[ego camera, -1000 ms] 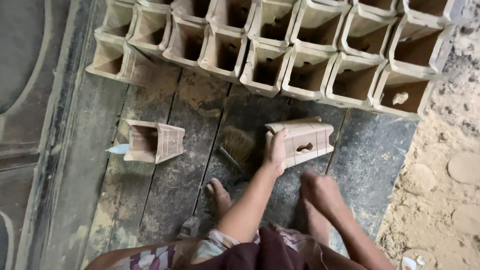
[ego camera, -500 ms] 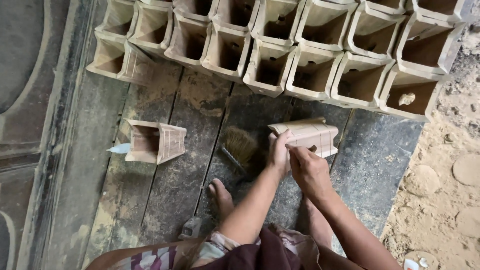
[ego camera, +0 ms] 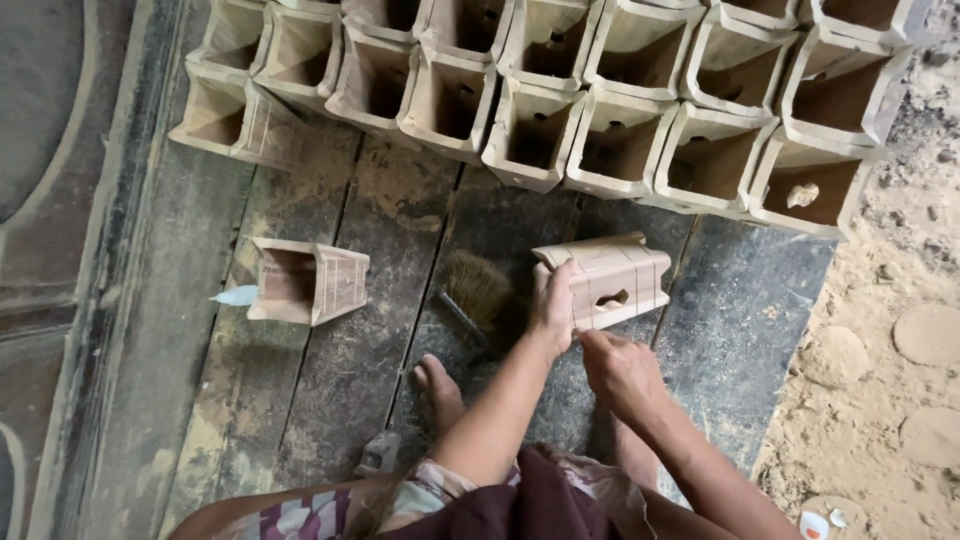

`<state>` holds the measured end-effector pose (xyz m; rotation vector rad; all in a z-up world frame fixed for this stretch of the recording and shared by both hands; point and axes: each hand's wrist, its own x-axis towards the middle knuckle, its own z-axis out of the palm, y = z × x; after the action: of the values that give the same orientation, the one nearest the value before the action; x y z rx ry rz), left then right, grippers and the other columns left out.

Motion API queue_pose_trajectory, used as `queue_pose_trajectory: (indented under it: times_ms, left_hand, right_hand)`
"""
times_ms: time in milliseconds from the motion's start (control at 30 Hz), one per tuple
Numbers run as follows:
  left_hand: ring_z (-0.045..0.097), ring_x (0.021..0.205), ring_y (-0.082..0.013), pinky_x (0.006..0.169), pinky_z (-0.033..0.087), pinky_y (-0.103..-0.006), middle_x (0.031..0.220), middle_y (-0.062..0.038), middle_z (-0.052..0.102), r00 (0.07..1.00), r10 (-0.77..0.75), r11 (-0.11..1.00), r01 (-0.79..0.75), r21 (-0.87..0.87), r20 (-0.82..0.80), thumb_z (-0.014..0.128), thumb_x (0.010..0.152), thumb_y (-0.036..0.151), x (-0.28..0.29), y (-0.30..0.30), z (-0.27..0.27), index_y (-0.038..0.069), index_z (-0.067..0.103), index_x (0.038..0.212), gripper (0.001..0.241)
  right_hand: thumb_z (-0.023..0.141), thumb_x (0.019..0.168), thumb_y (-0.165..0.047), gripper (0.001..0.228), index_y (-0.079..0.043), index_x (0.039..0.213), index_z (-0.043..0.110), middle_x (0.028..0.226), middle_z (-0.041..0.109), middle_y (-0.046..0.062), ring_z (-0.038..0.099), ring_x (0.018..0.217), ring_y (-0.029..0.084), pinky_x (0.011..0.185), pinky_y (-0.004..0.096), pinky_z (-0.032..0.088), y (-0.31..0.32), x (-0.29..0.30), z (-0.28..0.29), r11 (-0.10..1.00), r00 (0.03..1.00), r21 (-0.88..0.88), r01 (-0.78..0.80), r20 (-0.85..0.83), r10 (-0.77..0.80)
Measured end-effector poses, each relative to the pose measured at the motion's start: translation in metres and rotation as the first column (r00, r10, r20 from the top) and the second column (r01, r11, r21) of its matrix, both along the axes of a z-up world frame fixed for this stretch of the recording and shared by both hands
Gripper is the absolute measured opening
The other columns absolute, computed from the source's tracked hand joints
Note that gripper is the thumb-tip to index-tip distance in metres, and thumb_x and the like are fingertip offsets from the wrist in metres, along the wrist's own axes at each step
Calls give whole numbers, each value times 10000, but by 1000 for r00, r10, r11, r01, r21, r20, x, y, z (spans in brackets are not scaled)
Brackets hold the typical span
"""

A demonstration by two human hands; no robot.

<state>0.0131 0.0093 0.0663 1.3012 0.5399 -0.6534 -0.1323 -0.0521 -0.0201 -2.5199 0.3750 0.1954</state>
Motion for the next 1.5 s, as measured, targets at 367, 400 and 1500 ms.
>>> queue_pose_trajectory:
  times_ms: [367, 400, 1500]
  left_hand:
    - [737, 1047, -345, 898, 617, -477, 1156, -246, 738, 969, -178, 956, 129, -262, -172, 538, 943, 629, 40, 19, -65, -21, 664, 1209, 713]
    - [717, 1192, -336, 1048, 590, -477, 1293, -259, 718, 942, -321, 892, 263, -368, -103, 462, 900, 731, 44, 25, -53, -43, 645, 1354, 916]
    - [744, 764, -385, 634, 563, -462, 733, -258, 659, 778, -430, 869, 219, 444, 459, 716, 993, 484, -12, 20, -108, 19, 557, 922, 496]
  right_hand:
    - [564, 1046, -203, 171, -134, 1181, 643, 1019, 690, 128, 688, 840, 277, 714, 443, 645, 0, -47, -3, 998, 886, 4, -55, -462, 51]
    - [584, 1035, -332, 378, -189, 1378, 647, 898, 837, 102, 818, 691, 215, 600, 353, 710, -12, -43, -1, 982, 891, 28, 185, -427, -156]
    - [754, 995, -52, 124, -131, 1044, 836, 838, 610, 93, 677, 688, 302, 610, 352, 551, -68, 33, 9, 929, 825, 59, 366, 441, -353]
